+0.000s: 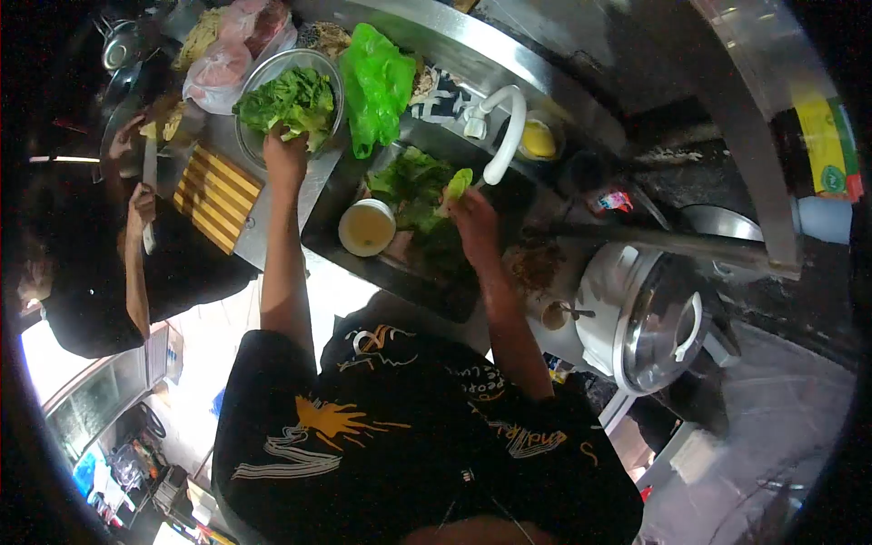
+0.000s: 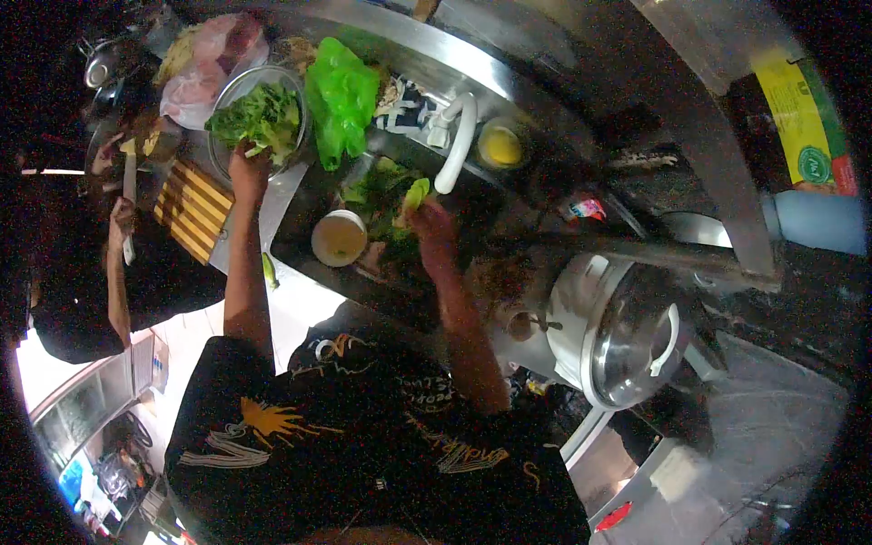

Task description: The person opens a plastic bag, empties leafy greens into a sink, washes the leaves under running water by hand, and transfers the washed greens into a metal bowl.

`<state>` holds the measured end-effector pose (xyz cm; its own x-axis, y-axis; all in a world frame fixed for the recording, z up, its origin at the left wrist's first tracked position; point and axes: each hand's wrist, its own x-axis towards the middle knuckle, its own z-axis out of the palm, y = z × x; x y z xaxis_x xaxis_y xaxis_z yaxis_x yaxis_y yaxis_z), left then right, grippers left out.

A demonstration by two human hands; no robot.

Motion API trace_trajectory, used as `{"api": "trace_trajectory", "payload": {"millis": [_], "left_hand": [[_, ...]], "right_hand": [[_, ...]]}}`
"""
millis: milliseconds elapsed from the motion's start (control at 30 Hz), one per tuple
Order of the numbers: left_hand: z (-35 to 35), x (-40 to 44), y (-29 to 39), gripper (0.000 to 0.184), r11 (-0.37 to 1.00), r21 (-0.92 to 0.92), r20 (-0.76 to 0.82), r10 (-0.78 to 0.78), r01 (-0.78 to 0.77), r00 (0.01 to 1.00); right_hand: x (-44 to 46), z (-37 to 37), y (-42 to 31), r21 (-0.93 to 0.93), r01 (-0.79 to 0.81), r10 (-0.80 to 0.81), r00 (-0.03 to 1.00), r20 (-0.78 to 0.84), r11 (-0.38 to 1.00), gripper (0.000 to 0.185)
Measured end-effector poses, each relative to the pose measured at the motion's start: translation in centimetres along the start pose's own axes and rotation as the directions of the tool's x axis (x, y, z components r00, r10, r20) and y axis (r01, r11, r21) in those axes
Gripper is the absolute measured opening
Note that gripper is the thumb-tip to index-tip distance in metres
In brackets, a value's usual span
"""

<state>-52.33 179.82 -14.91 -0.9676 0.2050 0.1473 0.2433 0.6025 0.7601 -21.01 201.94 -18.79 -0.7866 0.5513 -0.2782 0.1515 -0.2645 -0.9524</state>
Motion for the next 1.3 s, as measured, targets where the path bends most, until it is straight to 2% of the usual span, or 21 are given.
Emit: {"api": "trace_trajectory", "payload": {"millis": [67, 133, 167, 233, 267, 300, 367, 467, 533, 600, 633, 700, 767, 800, 833, 867, 1033, 1133, 1167, 1200, 1300], "left_hand": [[1.1, -3.9, 2.6, 0.038, 0.985, -0.118, -0.080, 0.114, -0.123, 0.990], [2.8, -8.4, 5.1, 0.024, 0.958, -0.265, 0.106, 0.140, -0.108, 0.984], [3.6, -10.9, 5.5, 0.023, 0.920, -0.372, 0.399, 0.043, 0.119, 0.916], [3.3, -15.2, 10.0, 0.021, 0.892, -0.422, 0.609, 0.149, 0.160, 0.779], [7.6, -18.0, 6.7, 0.022, 0.838, -0.533, 0.567, 0.253, 0.116, 0.784], [8.5, -18.9, 6.9, 0.032, 0.724, -0.567, 0.742, 0.242, 0.393, 0.625], [8.6, -21.2, 6.8, 0.035, 0.912, -0.367, 0.671, 0.124, 0.182, 0.731], [5.7, -20.5, 8.1, 0.023, 0.905, -0.119, 0.778, -0.171, 0.409, 0.605], [10.0, -22.4, 1.5, 0.024, 0.376, -0.595, 0.747, -0.068, 0.710, 0.661], [7.9, -22.4, 0.0, 0.024, 0.347, -0.679, 0.646, -0.135, 0.647, 0.751], [3.2, -21.0, 1.2, 0.024, 0.653, -0.541, 0.555, -0.196, 0.530, 0.808], [-0.9, -19.9, -1.0, 0.025, 0.704, -0.567, 0.405, -0.213, 0.427, 0.889], [-4.2, -18.9, -6.9, 0.021, 0.896, -0.232, 0.371, -0.278, 0.378, 0.886], [-6.1, -18.5, -7.8, 0.018, 0.930, -0.247, 0.286, -0.198, 0.272, 0.938], [-8.8, -17.8, -6.9, 0.019, 0.905, -0.059, 0.324, -0.382, 0.421, 0.866], [-9.0, -18.2, -12.0, 0.020, 0.984, 0.045, 0.213, -0.180, 0.174, 0.960], [-11.1, -17.1, -12.9, 0.030, 0.889, 0.239, 0.116, -0.425, 0.390, 0.898], [-9.5, -18.0, -12.7, 0.045, 0.839, 0.511, -0.004, -0.215, 0.187, 0.977], [-8.2, -18.4, -11.1, 0.057, 0.737, 0.633, -0.130, -0.201, 0.237, 0.971], [-8.0, -18.0, -8.2, 0.057, 0.793, 0.591, -0.157, -0.065, 0.146, 0.986], [-4.9, -20.0, -7.0, 0.055, 0.923, 0.373, 0.143, 0.045, -0.096, 0.989]], "right_hand": [[-0.9, 0.2, -0.7, 0.219, -0.074, 0.087, 0.995, -0.050, 0.973, 0.040], [-1.7, 0.6, -1.0, 0.345, -0.143, 0.174, 0.983, -0.061, 0.928, 0.041], [-1.8, 0.4, -1.0, 0.361, -0.183, 0.215, 0.975, -0.052, 0.915, 0.042], [-2.2, 0.8, 0.3, 0.317, -0.218, 0.241, 0.970, -0.034, 0.923, 0.044], [-2.2, 0.8, 1.5, 0.256, -0.196, 0.211, 0.977, -0.033, 0.947, 0.046], [-2.2, 0.7, 2.3, 0.194, -0.171, 0.180, 0.983, -0.034, 0.966, 0.048], [-2.2, 0.8, 1.6, 0.180, -0.221, 0.197, 0.970, 0.141, 0.959, 0.062], [-4.3, 2.9, -1.3, -0.010, -0.174, 0.167, 0.931, 0.323, 0.985, 0.082], [-4.6, 3.3, -2.1, -0.105, -0.127, 0.159, 0.904, 0.396, 0.986, 0.091], [-4.6, 3.4, -2.0, -0.120, -0.164, 0.200, 0.873, 0.444, 0.979, 0.096], [-4.5, 3.2, -1.7, -0.170, -0.179, 0.233, 0.890, 0.392, 0.969, 0.094], [-4.3, 2.6, -0.6, -0.267, -0.220, 0.294, 0.914, 0.278, 0.938, 0.090], [-3.6, 1.3, 0.8, -0.178, -0.232, 0.263, 0.949, 0.176, 0.956, 0.079], [-3.0, 0.4, 1.6, -0.147, -0.245, 0.264, 0.955, 0.135, 0.958, 0.073], [-2.4, -0.5, 2.3, -0.114, -0.255, 0.266, 0.959, 0.094, 0.960, 0.067], [-1.3, -1.3, 2.9, -0.095, -0.272, 0.279, 0.958, 0.071, 0.958, 0.061], [3.9, -3.5, 6.2, 0.135, -0.240, 0.212, 0.958, 0.193, 0.961, 0.042], [7.4, -1.6, 9.0, 0.054, -0.436, 0.433, 0.900, 0.055, 0.898, 0.039], [8.1, -1.0, 10.4, -0.020, -0.476, 0.476, 0.879, 0.021, 0.879, 0.039], [8.5, -0.5, 11.6, -0.099, -0.520, 0.521, 0.853, -0.012, 0.849, 0.039], [8.4, 0.3, 15.2, -0.336, -0.572, 0.586, 0.807, -0.068, 0.749, 0.039]]}}
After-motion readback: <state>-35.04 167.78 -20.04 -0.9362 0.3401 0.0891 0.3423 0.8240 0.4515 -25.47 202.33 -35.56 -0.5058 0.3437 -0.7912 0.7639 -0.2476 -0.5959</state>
